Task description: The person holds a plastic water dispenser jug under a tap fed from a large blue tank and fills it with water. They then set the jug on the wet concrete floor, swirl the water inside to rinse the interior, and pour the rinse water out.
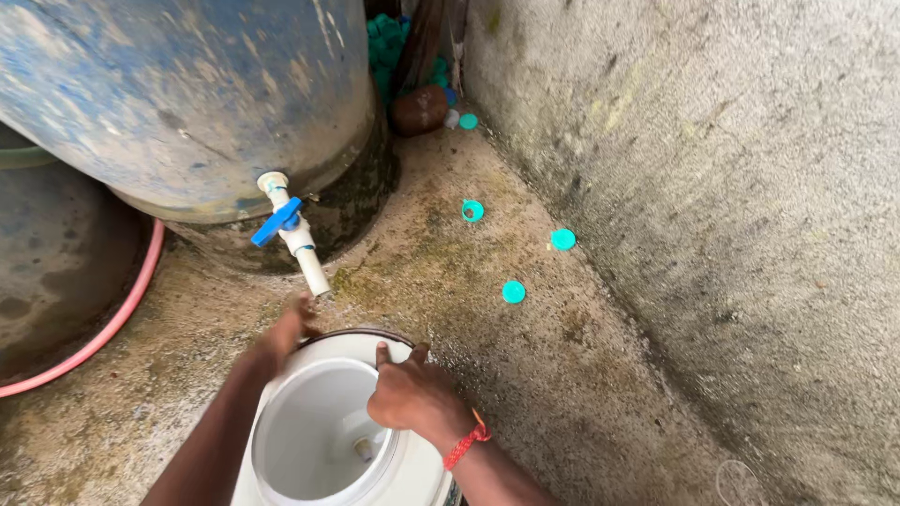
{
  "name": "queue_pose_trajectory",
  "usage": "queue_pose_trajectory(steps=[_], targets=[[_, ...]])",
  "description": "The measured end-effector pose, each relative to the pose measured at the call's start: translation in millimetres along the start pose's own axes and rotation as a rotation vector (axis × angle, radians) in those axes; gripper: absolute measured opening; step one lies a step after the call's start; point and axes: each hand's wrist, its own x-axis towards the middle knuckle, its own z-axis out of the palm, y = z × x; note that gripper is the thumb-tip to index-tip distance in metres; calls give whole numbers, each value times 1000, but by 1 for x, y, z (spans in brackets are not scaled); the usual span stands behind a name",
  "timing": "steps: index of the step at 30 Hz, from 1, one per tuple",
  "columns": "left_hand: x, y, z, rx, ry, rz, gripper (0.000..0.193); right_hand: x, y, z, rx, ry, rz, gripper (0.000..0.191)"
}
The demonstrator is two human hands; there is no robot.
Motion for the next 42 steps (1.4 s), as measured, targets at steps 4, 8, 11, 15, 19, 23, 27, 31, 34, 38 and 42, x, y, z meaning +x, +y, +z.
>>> queue_pose_trajectory(steps=[4, 8, 11, 15, 19, 23, 27, 31, 34, 38, 42], targets=[[32, 26, -14, -706, 139, -270, 62, 0, 6, -4, 29, -1, 28, 79], [49, 29, 8, -978, 50, -264, 47, -5, -1, 1, -10, 42, -48, 81], [55, 17, 23, -1054, -6, -311, 50, -6, -5, 0, -22, -35, -6, 81], [48, 8, 18, -889, -52, -223, 41, -5, 1, -5, -36, 4, -31, 78], [-9, -6, 12, -292, -118, 54, 53, 3, 7, -1, -47, 11, -41, 78], [-125, -57, -9, 584, 26, 422, 61, 18, 15, 7, -91, 5, -61, 78], [-201, -125, -6, 896, 211, 657, 70, 32, 25, 12, -181, 32, -145, 82], [-216, -171, 7, 1252, 565, 818, 73, 39, 28, 14, -172, 28, -135, 83], [-204, -170, 6, 1289, 584, 724, 81, 39, 30, 12, -110, 59, -137, 80], [-180, -109, -16, 1143, 264, 851, 71, 36, 41, 5, -37, 53, -79, 80], [-165, -33, -22, 695, 62, 250, 79, 36, 39, 7, 15, 107, -34, 66]])
